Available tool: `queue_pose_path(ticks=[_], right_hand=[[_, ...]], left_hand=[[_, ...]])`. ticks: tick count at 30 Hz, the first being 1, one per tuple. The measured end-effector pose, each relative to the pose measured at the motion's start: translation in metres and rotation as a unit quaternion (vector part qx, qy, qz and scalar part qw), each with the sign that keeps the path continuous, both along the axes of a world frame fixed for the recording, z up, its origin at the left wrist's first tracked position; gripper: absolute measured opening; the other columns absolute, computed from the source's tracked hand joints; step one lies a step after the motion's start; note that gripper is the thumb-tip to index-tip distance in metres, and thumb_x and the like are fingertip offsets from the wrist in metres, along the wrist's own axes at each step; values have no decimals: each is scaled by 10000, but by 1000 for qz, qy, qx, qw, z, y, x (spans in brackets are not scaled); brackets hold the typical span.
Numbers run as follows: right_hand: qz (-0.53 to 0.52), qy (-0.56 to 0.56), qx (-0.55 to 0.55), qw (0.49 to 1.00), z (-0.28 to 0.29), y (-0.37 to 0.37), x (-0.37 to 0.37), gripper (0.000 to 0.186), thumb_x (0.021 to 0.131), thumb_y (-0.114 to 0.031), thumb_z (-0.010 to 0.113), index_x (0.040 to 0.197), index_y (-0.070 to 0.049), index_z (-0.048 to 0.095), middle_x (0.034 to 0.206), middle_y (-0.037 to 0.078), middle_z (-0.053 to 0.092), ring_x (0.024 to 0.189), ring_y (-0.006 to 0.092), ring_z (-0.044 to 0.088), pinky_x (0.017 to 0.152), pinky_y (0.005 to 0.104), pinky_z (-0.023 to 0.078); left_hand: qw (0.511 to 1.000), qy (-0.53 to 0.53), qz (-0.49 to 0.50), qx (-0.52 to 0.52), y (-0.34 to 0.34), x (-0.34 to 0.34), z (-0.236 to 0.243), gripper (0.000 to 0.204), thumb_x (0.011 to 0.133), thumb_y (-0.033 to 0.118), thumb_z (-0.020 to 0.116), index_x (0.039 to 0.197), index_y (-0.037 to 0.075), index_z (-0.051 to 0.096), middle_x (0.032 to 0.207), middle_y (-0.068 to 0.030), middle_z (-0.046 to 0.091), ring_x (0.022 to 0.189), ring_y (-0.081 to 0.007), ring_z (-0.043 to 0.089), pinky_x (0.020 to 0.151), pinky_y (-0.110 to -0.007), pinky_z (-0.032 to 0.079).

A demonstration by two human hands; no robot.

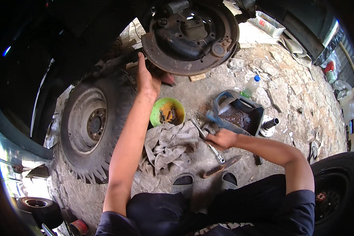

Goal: The person cleans the components of a drum brake assembly using a wire brush and a cloth, then manipulates the brake shoe and other parts by hand.

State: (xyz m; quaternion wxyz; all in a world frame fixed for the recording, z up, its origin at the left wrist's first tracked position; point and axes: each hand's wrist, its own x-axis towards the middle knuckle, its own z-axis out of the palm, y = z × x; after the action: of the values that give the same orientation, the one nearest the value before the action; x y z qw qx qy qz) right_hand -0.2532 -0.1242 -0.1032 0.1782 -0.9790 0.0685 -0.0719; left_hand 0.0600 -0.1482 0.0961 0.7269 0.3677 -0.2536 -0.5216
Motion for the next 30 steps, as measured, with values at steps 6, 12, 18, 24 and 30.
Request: queue_pose_path(ticks=[6, 12, 18, 24, 30], right_hand=[[-12, 258, 82, 962, -32, 26, -9, 332, 994, -363, 446, 1187, -99, 503, 800, 201, 671, 727, 425, 662, 672, 558, 525], [-10, 270, 48, 962, -32, 4, -5, 339, 987, -379, 473, 1086, -73, 580, 856, 195, 676, 842, 409, 672, 755, 520, 533], [-85, 240, 88, 963, -26, -6, 7, 283, 944, -261, 534, 1135, -57, 578, 832, 213, 675, 871, 424, 672, 776, 523, 532], [-63, 213, 175, 959, 107, -36, 39, 260, 946, -280, 557, 960, -44, 665, 820, 198, 678, 847, 365, 684, 740, 502, 529], [-113, 75, 219, 966, 287, -61, 20, 349, 1015, -331, 515, 1013, -35, 699, 774, 138, 668, 655, 225, 608, 643, 381, 483]], left_hand=[[997, 46, 41, -52, -10, 1, -2, 706, 943, 659, 465, 1372, 97, 458, 1245, -73, 557, 1100, -227, 557, 823, -393, 470], [997, -20, 66, -28, -17, -14, 3, 763, 921, 642, 530, 1460, 118, 392, 1471, -108, 437, 1302, -306, 458, 1038, -490, 420], [991, 60, 117, -22, -20, -24, 6, 830, 928, 724, 404, 1497, 122, 350, 1527, -94, 367, 1401, -300, 335, 1138, -484, 298], [996, 72, 42, -3, -13, 14, 5, 842, 931, 751, 335, 1495, 127, 341, 1498, -88, 399, 1360, -260, 384, 1085, -446, 378], [995, 89, -13, -49, -31, 4, 16, 693, 976, 651, 321, 1424, 140, 459, 1444, -72, 474, 1325, -275, 454, 1113, -450, 374]])
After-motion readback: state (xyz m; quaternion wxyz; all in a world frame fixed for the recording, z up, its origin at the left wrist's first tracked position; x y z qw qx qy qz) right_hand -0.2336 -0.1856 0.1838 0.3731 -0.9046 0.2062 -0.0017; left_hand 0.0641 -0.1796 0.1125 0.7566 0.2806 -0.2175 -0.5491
